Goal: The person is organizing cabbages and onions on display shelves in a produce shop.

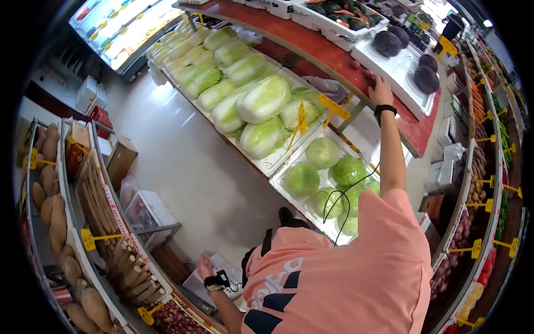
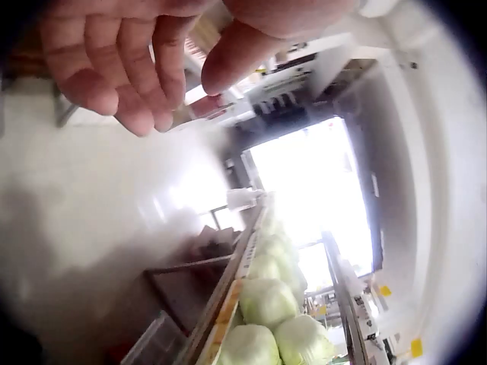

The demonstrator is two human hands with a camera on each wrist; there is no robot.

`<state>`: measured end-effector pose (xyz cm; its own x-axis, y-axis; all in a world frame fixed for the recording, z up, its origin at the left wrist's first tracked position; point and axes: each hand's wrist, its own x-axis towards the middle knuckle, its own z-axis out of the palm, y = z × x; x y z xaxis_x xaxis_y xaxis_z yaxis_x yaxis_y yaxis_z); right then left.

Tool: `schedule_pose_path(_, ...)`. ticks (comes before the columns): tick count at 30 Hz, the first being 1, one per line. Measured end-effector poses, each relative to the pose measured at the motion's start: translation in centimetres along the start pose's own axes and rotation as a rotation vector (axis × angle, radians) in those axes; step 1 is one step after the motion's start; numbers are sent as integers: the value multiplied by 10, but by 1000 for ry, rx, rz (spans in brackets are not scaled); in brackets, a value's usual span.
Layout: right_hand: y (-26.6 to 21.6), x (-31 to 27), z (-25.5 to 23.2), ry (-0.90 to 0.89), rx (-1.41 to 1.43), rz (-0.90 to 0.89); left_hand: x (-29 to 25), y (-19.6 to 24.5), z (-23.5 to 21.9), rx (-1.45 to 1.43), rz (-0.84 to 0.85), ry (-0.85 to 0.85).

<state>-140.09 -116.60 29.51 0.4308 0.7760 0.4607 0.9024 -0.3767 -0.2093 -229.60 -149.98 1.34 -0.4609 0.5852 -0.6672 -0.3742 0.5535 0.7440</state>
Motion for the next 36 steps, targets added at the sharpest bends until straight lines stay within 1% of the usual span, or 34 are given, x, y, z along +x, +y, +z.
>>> schedule_pose_path(1, 4, 5, 12, 19, -36, -7, -29, 38, 17, 68, 167, 91)
schedule_pose_path(2, 10, 10, 25, 39, -71, -16, -51, 72, 31, 28, 301, 120)
schedule_pose_path(3, 11, 16, 32, 29, -114, 21, -64, 97, 36, -126, 380, 41)
schedule_pose_path(4, 12, 20, 37, 20, -158, 56, -72, 118, 39, -92, 531, 15)
schedule_pose_path(5, 14, 24, 44, 65, -169, 91, -97, 146, 57, -23, 590, 102)
schedule_pose_path(6, 13, 22, 42, 79, -166, 105, -120, 169, 75, 26, 739, 80)
schedule_pose_path(8, 19, 25, 47, 68, -244, 146, -163, 210, 115, 119, 871, 98)
schedule_pose_path(9, 25, 29, 53, 82, -270, 198, -175, 223, 128, 122, 886, 56)
schedule_pose_path(10, 26, 28, 48, 63, -272, 218, -185, 233, 138, 127, 899, 15)
schedule_pose_path(12, 39, 33, 53, 40, -355, 229, -202, 248, 156, 150, 903, -55)
schedule_pose_path(13, 31, 29, 42, 89, -376, 202, -208, 253, 170, 164, 904, -85)
schedule_pose_path(14, 19, 26, 22, 142, -155, 146, -213, 257, 171, 173, 906, -102)
schedule_pose_path(16, -19, 13, -7, 214, 13, 142, -201, 248, 161, 345, 959, -79)
schedule_pose_path(17, -39, 5, -16, 223, 145, 82, -207, 247, 162, 404, 922, -48)
schedule_pose_path(19, -83, -21, -35, 234, 402, -31, -208, 239, 156, 447, 908, -94)
schedule_pose_path(20, -120, -45, -52, 114, 602, -26, -206, 234, 149, 468, 899, -114)
schedule_pose_path(21, -148, -67, -58, 29, 678, -125, -196, 224, 139, 495, 943, -134)
schedule_pose_path(22, -177, -90, -60, -63, 762, -230, -197, 219, 132, 496, 934, -160)
schedule_pose_path(23, -206, -118, -54, -156, 869, -260, -199, 216, 128, 497, 923, -172)
schedule_pose_path(24, -237, -150, -48, -258, 979, -300, -199, 211, 120, 541, 878, -191)
schedule_pose_path(25, -273, -185, -48, -389, 1012, -313, -196, 207, 112, 577, 828, -202)
schedule_pose_path(26, -307, -221, -50, -528, 1037, -334, -192, 200, 104, 586, 898, -217)
schedule_pose_path(27, -339, -257, -45, -612, 1080, -396, -189, 196, 96, 594, 965, -227)
schedule_pose_path(28, -371, -295, -40, -699, 1116, -458, -190, 194, 86, 611, 951, -233)
schedule_pose_path(29, -401, -333, -40, -841, 1232, -475, -192, 191, 78, 624, 935, -239)
schedule_pose_path(30, -431, -370, -44, -992, 1338, -488, -186, 182, 67, 631, 959, -220)
schedule_pose_path(32, -479, -432, -58, -1259, 1263, -539, -182, 170, 44, 639, 965, -173)
schedule_pose_path(34, -520, -492, -74, -1461, 1342, -444, -185, 165, 14, 631, 937, -127)
schedule_pose_path(35, -534, -516, -73, -1570, 1378, -412, -184, 159, -3, 614, 951, -61)
schedule_pose_path(36, -549, -537, -72, -1624, 1374, -413, -180, 150, -19, 602, 964, 2)
